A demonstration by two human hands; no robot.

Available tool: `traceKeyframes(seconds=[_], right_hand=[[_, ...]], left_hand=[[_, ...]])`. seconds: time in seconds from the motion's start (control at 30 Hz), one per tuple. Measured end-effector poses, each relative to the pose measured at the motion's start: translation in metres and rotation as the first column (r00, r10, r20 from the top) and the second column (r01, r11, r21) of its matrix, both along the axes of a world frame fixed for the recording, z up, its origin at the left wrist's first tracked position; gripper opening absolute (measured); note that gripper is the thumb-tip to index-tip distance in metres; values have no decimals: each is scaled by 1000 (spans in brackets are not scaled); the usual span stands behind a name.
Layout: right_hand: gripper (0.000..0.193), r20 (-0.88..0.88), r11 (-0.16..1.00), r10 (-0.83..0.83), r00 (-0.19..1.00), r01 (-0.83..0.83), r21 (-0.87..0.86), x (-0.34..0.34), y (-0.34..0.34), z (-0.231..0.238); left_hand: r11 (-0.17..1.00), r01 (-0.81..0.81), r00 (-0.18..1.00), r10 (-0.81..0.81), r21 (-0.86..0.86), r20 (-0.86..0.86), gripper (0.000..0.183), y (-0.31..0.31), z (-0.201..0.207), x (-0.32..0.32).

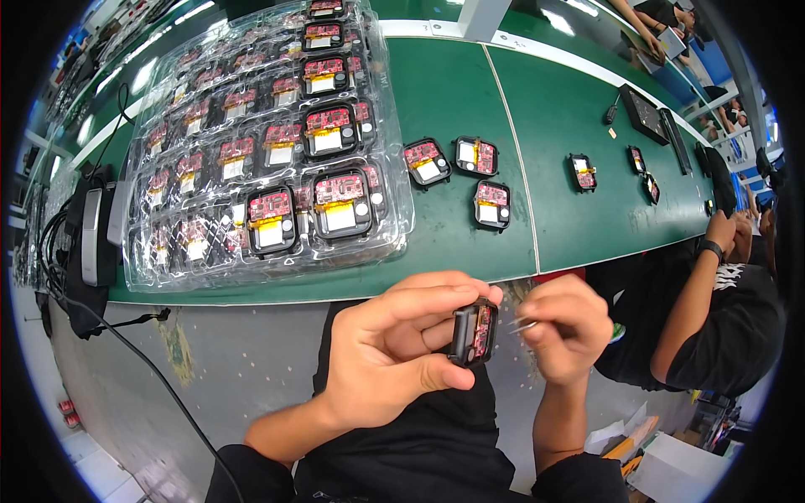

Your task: Inspecting and assembling small electronic components of smartwatches using tweezers at a workbench.

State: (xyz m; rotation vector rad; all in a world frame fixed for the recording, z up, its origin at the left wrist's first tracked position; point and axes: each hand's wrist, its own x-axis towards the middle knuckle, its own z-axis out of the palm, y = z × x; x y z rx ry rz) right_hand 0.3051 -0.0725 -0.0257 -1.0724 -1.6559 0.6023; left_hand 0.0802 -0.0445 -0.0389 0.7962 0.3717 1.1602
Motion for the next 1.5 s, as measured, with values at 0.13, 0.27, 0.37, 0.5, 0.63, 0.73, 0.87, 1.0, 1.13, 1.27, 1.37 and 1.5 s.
traceKeyframes(seconds=[0.13, 0.27, 0.37, 0.5, 0.63, 0.73, 0.87, 1.0, 1.13, 1.27, 1.37, 1.5], right_hand=[[25, 49, 911, -407, 912, 401, 99, 12, 10, -3], [31, 499, 694, -652, 571, 715, 87, 15, 41, 10], [36, 614, 597, -673, 412, 793, 123, 24, 54, 0], [30, 614, 652, -646, 454, 746, 134, 29, 55, -1], [24, 533, 687, -631, 563, 725, 47, 32, 45, -1], [23, 501, 683, -634, 589, 730, 5, 23, 45, 3], [23, 544, 687, -650, 531, 716, 123, 25, 47, -4], [34, 222, 816, -531, 818, 564, -125, 20, 30, 6], [45, -71, 985, -171, 983, 170, -20, 13, 12, 1], [50, -194, 993, -93, 977, 78, -83, -1, 3, 3], [59, -263, 996, -48, 964, 26, -88, -5, 1, -1], [59, -162, 982, -133, 978, 108, -156, -8, 5, 6]], left_hand=[[993, 38, 999, -37, 114, -16, 63, 9, 0, 0], [912, 101, 890, 96, 397, -445, 60, 20, 8, 3], [643, 157, 708, 456, 750, -539, 51, 28, 17, 21], [322, 285, 492, 760, 903, -426, 30, 51, 5, 38], [337, 287, 358, 831, 897, -426, 30, 65, -2, 49], [377, 277, 270, 852, 884, -448, 30, 67, -5, 54], [405, 245, 261, 848, 881, -462, 39, 66, 2, 56], [357, 149, 456, 802, 922, -385, 54, 63, 0, 46], [566, 59, 622, 623, 822, -474, 68, 47, 4, 35], [759, 37, 827, 342, 650, -447, 69, 36, -3, 29], [982, 2, 982, 34, 188, -187, 72, 22, 5, 32], [996, -18, 995, 9, -92, -101, 74, 16, 7, 27]])
